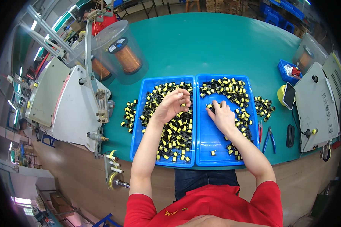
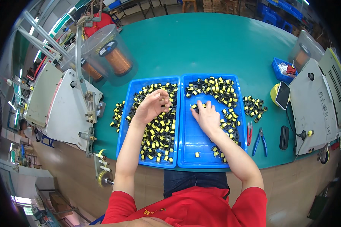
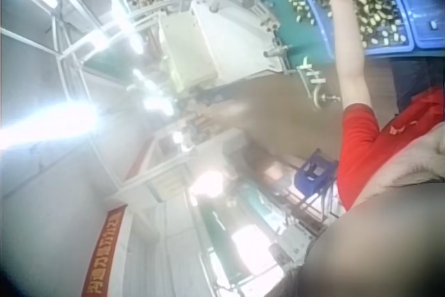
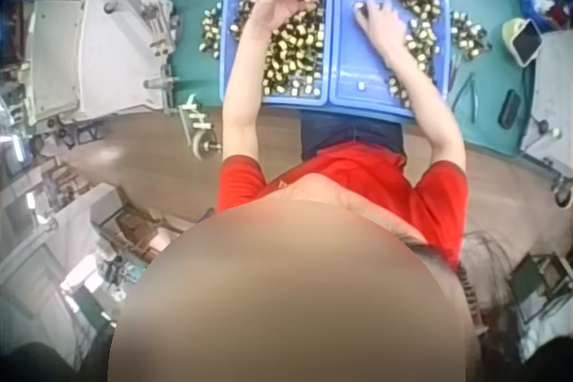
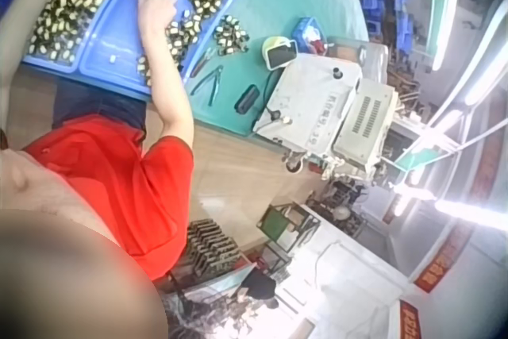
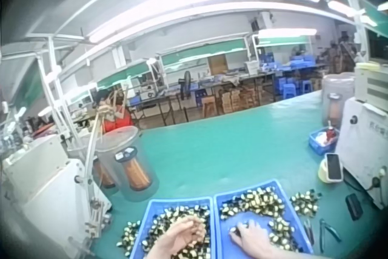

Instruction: The person sorts small electronic components by hand, placing them into plastic trays.

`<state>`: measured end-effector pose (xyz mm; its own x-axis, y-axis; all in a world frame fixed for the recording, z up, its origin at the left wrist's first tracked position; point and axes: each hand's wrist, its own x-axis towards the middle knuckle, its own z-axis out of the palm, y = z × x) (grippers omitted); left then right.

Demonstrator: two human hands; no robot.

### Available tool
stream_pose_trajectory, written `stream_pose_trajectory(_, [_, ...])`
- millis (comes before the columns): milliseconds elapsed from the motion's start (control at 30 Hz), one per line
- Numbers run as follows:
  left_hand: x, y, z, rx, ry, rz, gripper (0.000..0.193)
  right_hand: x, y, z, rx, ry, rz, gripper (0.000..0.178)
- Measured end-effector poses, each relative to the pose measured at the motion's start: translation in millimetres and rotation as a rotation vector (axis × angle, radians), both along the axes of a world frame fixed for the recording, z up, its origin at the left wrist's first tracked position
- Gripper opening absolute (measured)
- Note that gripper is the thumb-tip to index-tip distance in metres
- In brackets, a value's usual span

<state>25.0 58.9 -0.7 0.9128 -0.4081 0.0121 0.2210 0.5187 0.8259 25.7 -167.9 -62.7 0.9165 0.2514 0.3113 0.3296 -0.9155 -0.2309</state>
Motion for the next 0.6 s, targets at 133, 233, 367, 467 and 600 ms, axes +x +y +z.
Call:
stream_pose_trajectory(133, [-3, -7, 2, 0.05, -0.023, -0.021, 0.024, -1, -3, 18, 0.131, 0.161, -0.024, 0.039])
stream_pose_trajectory(233, [-7, -15, 1, 0.161, -0.032, 0.051, 0.021, 0, -7, 30, 0.292, 0.34, -0.044, 0.041])
stream_pose_trajectory(367, [-11, -35, -4, 0.433, -0.074, 0.115, 0.036, -2, -9, 36, 0.934, 0.902, 0.051, 0.043])
stream_pose_trajectory(467, [-17, -46, -9, 0.72, -0.185, 0.125, 0.046, -6, -11, 47, 1.247, 1.266, 0.139, 0.043])
stream_pose_trajectory(600, [-16, -48, -22, 0.786, -0.318, 0.099, 0.043, -14, -5, 52, 1.278, 1.267, 0.176, 0.044])
